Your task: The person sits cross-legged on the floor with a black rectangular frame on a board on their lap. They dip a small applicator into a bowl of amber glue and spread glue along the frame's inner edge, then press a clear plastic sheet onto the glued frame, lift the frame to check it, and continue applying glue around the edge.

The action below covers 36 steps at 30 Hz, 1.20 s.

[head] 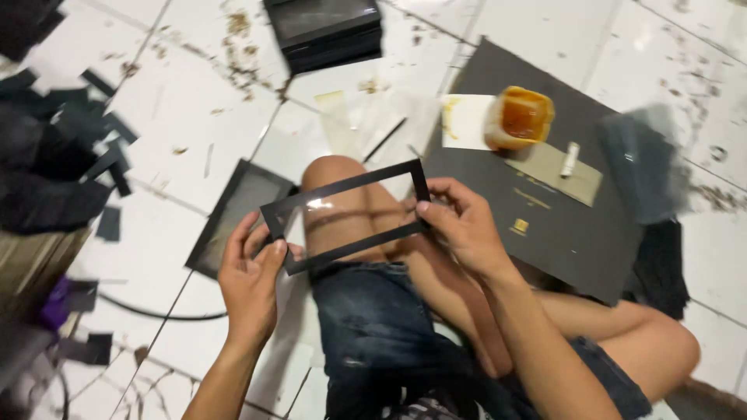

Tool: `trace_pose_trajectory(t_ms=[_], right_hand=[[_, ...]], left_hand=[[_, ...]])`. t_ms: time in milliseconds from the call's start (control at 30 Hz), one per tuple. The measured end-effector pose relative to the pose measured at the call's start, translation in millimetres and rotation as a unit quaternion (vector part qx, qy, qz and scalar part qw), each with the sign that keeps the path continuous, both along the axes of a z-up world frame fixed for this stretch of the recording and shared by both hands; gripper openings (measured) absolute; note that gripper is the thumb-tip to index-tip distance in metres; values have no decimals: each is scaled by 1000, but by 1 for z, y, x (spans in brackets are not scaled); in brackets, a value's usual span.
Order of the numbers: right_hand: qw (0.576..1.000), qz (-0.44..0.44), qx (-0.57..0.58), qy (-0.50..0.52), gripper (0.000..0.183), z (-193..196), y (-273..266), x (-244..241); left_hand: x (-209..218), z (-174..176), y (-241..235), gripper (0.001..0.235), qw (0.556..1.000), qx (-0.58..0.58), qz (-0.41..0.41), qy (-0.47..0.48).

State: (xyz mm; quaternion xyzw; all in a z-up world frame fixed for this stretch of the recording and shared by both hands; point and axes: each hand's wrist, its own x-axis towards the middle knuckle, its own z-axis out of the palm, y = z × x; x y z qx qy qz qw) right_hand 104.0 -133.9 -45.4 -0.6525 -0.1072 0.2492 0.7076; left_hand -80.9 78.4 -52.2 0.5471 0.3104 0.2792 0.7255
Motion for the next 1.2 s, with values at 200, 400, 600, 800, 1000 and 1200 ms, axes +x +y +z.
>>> trace_pose_trajectory(t_ms=[200, 400, 600, 800, 1000, 1200], right_hand=[[967, 161, -124, -151, 23, 30, 138, -12], [863, 241, -326, -301, 25, -4, 215, -12], [836, 277, -364, -303, 29, -27, 234, -4], [834, 275, -356, -319, 26, -44, 235, 2], [814, 275, -353, -370, 24, -51, 234, -1], [821, 264, -313, -397, 22, -56, 231, -1]], left_hand=[[-64, -15, 61, 25, 975, 27, 154, 155], [-96, -45, 73, 24, 960, -24, 219, 170], [-92, -54, 77, 24, 954, -49, 215, 202], [-87, -55, 76, 27, 953, -40, 212, 214], [-89, -55, 76, 34, 950, -14, 197, 240], [-86, -49, 74, 47, 951, 9, 200, 236]])
